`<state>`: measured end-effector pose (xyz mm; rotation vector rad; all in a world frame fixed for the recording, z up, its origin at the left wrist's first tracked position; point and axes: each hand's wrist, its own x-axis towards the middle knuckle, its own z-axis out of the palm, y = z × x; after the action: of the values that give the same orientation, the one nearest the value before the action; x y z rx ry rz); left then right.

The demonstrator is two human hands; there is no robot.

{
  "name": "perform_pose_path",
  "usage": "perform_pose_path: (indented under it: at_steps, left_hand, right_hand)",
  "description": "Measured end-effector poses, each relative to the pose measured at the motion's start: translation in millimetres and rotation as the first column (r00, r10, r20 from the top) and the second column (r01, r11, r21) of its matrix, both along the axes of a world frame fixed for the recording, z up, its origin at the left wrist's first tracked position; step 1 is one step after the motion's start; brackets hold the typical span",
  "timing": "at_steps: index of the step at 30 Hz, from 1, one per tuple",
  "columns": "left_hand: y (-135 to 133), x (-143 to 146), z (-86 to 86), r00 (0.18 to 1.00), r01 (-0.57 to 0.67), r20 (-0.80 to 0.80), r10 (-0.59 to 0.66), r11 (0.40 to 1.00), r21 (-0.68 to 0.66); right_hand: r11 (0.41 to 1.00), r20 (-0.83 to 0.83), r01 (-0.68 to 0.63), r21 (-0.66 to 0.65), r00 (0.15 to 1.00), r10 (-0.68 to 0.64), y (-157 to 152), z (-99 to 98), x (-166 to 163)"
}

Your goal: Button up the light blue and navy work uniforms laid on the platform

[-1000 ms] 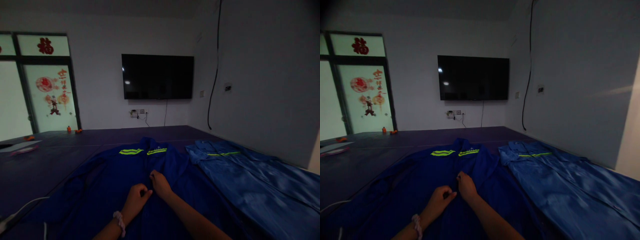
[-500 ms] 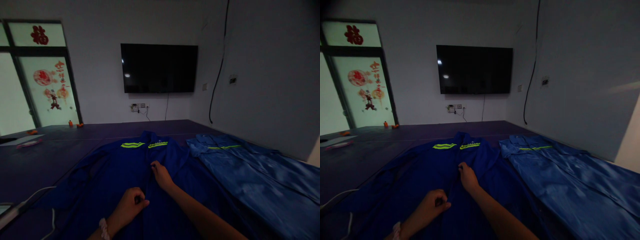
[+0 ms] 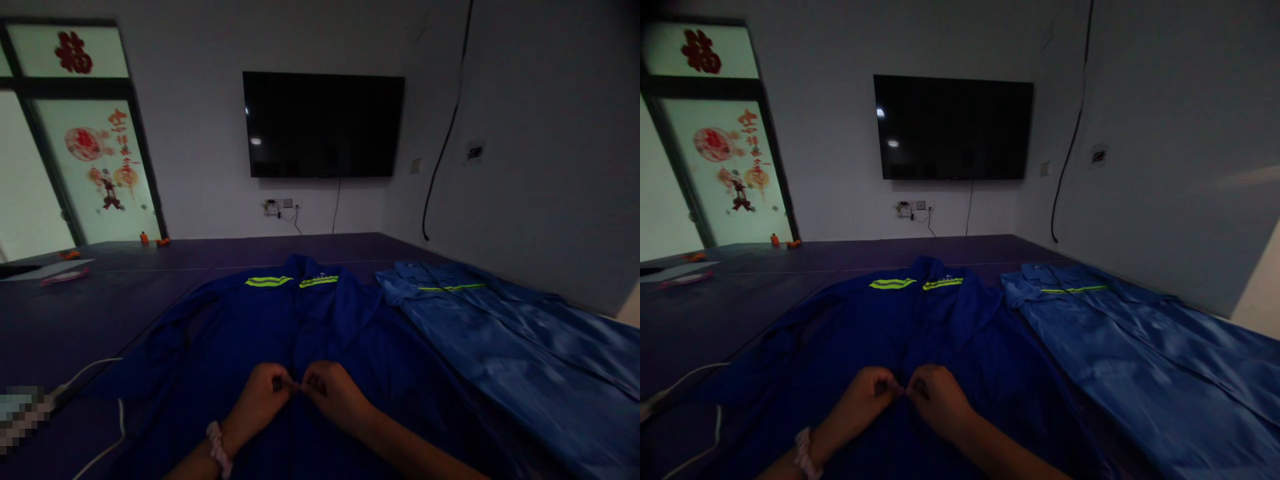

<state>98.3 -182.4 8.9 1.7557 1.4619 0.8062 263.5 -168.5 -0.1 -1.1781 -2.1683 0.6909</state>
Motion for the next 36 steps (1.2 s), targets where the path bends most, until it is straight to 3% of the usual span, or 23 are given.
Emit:
perform_pose_path:
  at_steps: [7,25,36]
  left_hand:
    - [-2,2,-5.0,0.988,-0.023,0.149,0.047,0.987,-0.159]
    - [-4,2,1.2,0.992,0.018,0.127,0.006,0.982,-0.187]
    - [-6,3,1.2,0.986,0.028,0.169,0.000,0.985,-0.168]
  right_hand:
    - [0.999,0.079,0.032,-0.008,0.996,-0.031,-2,-1.6,1]
    - [0.999,0.137,0.020,0.045,0.990,-0.026,-5,-5.1,2]
    - [0.999,0.219,0.024,0.048,0.975,-0.034,-10,5.9,2]
